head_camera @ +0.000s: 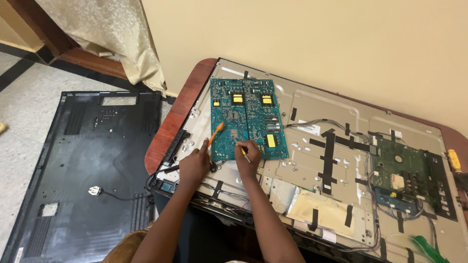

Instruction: The person uses a toothbrush and a screwdriver to clean a green circuit board placed on a glass table. They scrub various areas of the board with the toothbrush while occasionally using the screwdriver to point at or adjust components.

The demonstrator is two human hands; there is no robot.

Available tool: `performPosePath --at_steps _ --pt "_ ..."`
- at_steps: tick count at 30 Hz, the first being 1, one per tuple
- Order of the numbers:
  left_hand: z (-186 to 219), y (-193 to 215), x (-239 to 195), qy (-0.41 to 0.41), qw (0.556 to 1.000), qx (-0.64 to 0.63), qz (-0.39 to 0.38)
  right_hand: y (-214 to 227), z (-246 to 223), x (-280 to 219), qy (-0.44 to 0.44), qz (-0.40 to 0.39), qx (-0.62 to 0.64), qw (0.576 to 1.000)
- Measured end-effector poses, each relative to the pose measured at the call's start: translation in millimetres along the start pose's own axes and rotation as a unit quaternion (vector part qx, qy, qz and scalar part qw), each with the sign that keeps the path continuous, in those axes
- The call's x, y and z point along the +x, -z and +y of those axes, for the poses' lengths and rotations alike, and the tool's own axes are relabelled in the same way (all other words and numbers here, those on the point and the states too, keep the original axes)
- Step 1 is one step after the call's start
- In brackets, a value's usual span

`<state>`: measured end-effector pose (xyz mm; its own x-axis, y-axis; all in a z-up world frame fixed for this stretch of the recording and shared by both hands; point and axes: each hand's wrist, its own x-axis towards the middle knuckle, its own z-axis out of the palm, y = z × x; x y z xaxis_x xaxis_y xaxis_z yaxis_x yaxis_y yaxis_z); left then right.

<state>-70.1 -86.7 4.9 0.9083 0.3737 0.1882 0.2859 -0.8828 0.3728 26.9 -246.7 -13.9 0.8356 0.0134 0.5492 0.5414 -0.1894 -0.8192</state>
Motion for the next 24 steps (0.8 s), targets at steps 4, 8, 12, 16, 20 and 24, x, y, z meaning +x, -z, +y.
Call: performPosePath --at_steps 4,8,12,16,20,24 --pt "-0.5 -2.2 -1.2 0.002 1.0 -0.002 -0.004 1.4 0.0 -1.5 -0.004 -0.01 0.008 1.0" --pt "-0.7 -1.4 0.2 0.003 1.0 -0.007 0.004 0.9 -2.9 0.0 0.004 0.001 0.014 1.0" --pt "0.3 -0.7 -2.5 -0.005 1.0 -0.01 0.015 4.1 -7.1 -1.7 0.016 -0.016 0.04 0.999" --pt "0.3 2.1 -0.8 0.003 1.0 -0.006 -0.011 6.4 -14.7 0.3 0.016 -0.019 0.025 0.999" --pt "0.9 2.1 -0.7 -0.002 1.0 -0.011 0.001 9.3 -20.3 -0.9 0.048 -0.033 0.03 0.998" --pt "0.4 -0.8 1.4 0.014 1.0 -0.009 -0.009 5.8 -9.1 3.8 0.018 -0.067 -0.023 0.997"
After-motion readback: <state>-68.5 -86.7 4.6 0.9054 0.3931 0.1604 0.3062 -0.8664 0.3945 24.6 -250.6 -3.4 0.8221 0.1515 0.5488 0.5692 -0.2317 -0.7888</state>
